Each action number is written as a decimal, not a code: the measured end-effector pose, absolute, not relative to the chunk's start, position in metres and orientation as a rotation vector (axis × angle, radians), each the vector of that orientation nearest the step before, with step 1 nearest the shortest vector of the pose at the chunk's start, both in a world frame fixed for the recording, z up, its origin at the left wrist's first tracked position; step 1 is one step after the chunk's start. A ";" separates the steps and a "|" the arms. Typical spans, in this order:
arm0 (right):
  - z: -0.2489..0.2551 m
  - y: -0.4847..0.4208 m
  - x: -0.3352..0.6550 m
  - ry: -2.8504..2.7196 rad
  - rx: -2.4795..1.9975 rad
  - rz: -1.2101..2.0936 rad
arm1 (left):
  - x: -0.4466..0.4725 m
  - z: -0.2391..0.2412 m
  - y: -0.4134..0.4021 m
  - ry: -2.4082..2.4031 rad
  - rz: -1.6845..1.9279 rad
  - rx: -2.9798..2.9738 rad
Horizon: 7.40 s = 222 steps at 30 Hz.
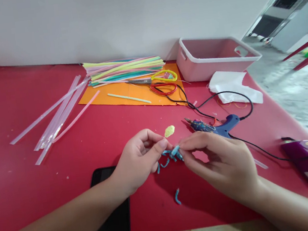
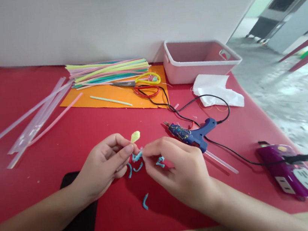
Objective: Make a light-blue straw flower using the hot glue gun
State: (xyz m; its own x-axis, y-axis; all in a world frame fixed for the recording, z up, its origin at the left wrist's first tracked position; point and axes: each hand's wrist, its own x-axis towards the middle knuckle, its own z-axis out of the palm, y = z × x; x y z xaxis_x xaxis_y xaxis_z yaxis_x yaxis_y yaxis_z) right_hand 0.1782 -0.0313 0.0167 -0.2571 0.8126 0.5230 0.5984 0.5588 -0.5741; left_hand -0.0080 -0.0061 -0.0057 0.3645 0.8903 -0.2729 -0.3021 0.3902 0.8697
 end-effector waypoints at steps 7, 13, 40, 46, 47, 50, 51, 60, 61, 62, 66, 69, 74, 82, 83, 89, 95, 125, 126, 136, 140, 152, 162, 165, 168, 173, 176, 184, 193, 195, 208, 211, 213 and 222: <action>0.012 -0.028 0.175 -1.987 -1.007 0.068 | -0.008 -0.003 -0.006 0.833 0.856 0.810; 0.015 -0.030 0.174 -1.998 -0.963 0.038 | -0.008 -0.004 -0.005 0.810 0.788 0.830; 0.017 -0.031 0.181 -2.017 -0.872 0.060 | -0.012 0.002 -0.002 0.603 0.571 0.496; 0.018 -0.030 0.184 -2.025 -0.868 -0.002 | -0.011 0.003 -0.001 0.634 0.577 0.474; 0.019 -0.029 0.184 -2.011 -0.876 -0.032 | -0.011 0.003 -0.001 0.643 0.590 0.465; 0.022 -0.027 0.186 -1.961 -0.902 -0.125 | -0.010 0.003 0.000 0.662 0.623 0.448; 0.022 -0.026 0.187 -1.955 -0.908 -0.147 | -0.010 0.003 0.000 0.666 0.627 0.450; 0.017 -0.026 0.186 -1.907 -0.949 -0.105 | -0.011 0.001 -0.004 0.639 0.586 0.555; 0.017 -0.026 0.185 -1.903 -0.958 -0.092 | -0.011 0.001 -0.004 0.636 0.576 0.554; 0.017 -0.027 0.185 -1.896 -0.966 -0.078 | -0.011 0.001 -0.004 0.631 0.566 0.550; 0.016 -0.028 0.183 -1.894 -0.975 -0.022 | -0.011 0.000 -0.004 0.643 0.535 0.553; 0.015 -0.029 0.183 -1.907 -0.969 -0.009 | -0.010 0.000 -0.004 0.643 0.521 0.562; 0.013 -0.031 0.183 -1.920 -0.947 -0.023 | -0.010 -0.004 -0.005 0.598 0.519 0.600; 0.010 -0.032 0.183 -1.932 -0.945 -0.064 | -0.010 -0.004 -0.004 0.539 0.531 0.620; 0.010 -0.031 0.183 -1.933 -0.944 -0.067 | -0.010 -0.004 -0.004 0.541 0.532 0.621; 0.011 -0.032 0.183 -1.939 -0.951 -0.075 | -0.011 -0.004 -0.004 0.531 0.492 0.640; 0.016 -0.033 0.181 -1.944 -0.986 -0.064 | -0.011 -0.002 -0.003 0.523 0.489 0.590; 0.023 -0.032 0.179 -1.959 -0.950 -0.118 | -0.013 -0.002 -0.003 0.439 0.457 0.522; 0.023 -0.033 0.179 -1.954 -0.953 -0.116 | -0.013 -0.002 -0.003 0.434 0.454 0.523; 0.021 -0.033 0.181 -1.949 -0.950 -0.112 | -0.012 -0.003 -0.004 0.519 0.494 0.536; 0.021 -0.027 0.194 -1.937 -1.049 -0.170 | -0.009 0.000 -0.001 0.620 0.723 0.527; -0.007 -0.012 0.200 -2.405 -1.266 0.304 | -0.009 0.007 0.001 0.823 0.963 0.632; 0.007 -0.015 0.199 -2.344 -1.212 0.590 | -0.010 0.002 0.002 0.794 1.017 0.658; 0.005 -0.014 0.200 -2.313 -1.200 0.499 | -0.010 0.001 0.002 0.793 1.030 0.659; 0.000 -0.012 0.199 -2.282 -1.230 0.368 | -0.009 0.001 0.002 0.806 1.030 0.683; -0.005 -0.010 0.189 -2.353 -1.113 0.290 | -0.009 0.000 0.000 0.810 1.030 0.717; -0.007 -0.010 0.183 -2.386 -1.112 0.261 | -0.009 -0.001 0.001 0.806 1.037 0.726; -0.015 -0.013 0.183 -2.391 -1.284 0.186 | -0.010 -0.001 0.001 0.797 1.025 0.719; -0.011 -0.016 0.180 -2.413 -1.160 0.131 | -0.009 -0.001 0.000 0.778 1.035 0.720; -0.013 -0.015 0.179 -2.418 -1.189 0.111 | -0.010 -0.002 0.000 0.756 1.039 0.706; 0.000 -0.020 0.181 -1.929 -1.155 0.596 | -0.011 -0.009 0.000 0.796 1.014 0.736; 0.004 -0.021 0.182 -1.864 -1.160 0.748 | -0.012 -0.010 -0.001 0.811 0.955 0.754; 0.004 -0.020 0.182 -1.837 -1.151 0.827 | -0.013 -0.009 -0.001 0.822 0.929 0.759; 0.004 -0.021 0.185 -1.746 -1.151 0.713 | -0.010 -0.003 -0.002 0.727 0.846 0.663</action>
State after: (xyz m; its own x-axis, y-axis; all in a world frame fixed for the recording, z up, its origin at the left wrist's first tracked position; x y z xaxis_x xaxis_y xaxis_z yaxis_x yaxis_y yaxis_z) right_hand 0.1850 -0.0213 0.0041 -0.1630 0.9161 0.3662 0.3982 0.4007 -0.8251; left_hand -0.0099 -0.0018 -0.0027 0.4606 0.8366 -0.2965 -0.4189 0.4994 0.7584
